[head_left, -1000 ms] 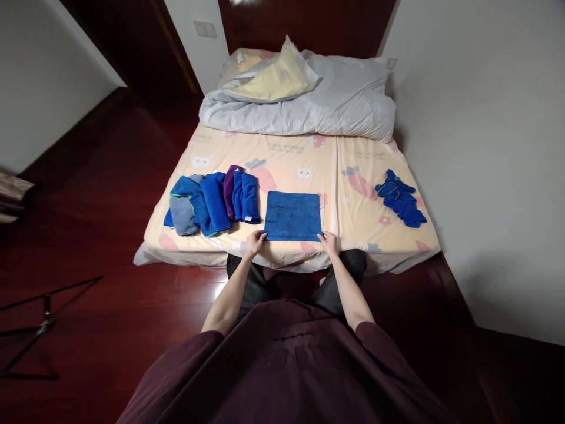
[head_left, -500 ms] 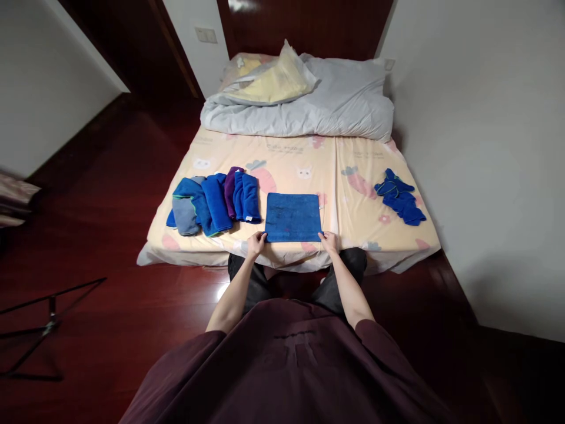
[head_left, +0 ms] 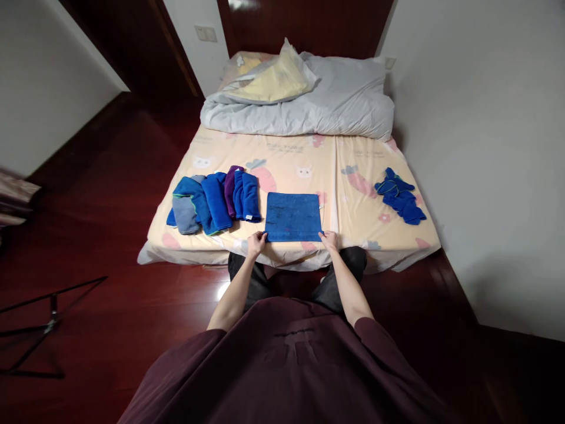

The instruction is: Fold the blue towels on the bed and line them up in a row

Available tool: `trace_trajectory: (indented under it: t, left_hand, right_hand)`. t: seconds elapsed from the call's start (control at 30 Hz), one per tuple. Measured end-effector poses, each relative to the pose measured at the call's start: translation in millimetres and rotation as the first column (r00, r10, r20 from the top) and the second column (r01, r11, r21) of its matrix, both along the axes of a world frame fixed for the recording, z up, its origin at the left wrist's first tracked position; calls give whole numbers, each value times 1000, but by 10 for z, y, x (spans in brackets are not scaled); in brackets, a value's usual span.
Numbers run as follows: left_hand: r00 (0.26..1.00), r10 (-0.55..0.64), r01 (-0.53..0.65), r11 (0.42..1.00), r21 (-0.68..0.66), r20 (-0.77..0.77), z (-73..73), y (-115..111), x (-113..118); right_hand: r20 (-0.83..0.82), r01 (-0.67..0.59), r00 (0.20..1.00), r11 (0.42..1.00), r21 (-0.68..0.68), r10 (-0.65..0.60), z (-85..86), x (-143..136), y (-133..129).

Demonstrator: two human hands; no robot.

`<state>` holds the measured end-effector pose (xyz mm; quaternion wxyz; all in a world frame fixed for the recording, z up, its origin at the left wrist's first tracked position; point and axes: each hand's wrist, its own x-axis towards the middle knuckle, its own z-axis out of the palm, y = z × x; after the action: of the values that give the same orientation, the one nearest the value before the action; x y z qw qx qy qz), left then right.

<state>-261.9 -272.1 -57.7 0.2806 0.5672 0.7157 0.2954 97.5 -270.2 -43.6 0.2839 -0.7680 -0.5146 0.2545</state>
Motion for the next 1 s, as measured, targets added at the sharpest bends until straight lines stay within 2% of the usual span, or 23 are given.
trace_trajectory:
  t: [0.5,0.87,1.0]
  left_hand:
    - [999,-28,28,999,-26,-18,-110,89,-50]
    - [999,-17,15,1000,-23,-52,-111,101,-7]
    - [997,-22,22,1000,6,-72,-64,53,46]
  right_hand:
    - [62,27,998,998,-56,-24,73,-16,60]
    - [97,38,995,995,-97,-28,106,-72,115]
    - [90,28,996,995,-91,-20,124,-66,117]
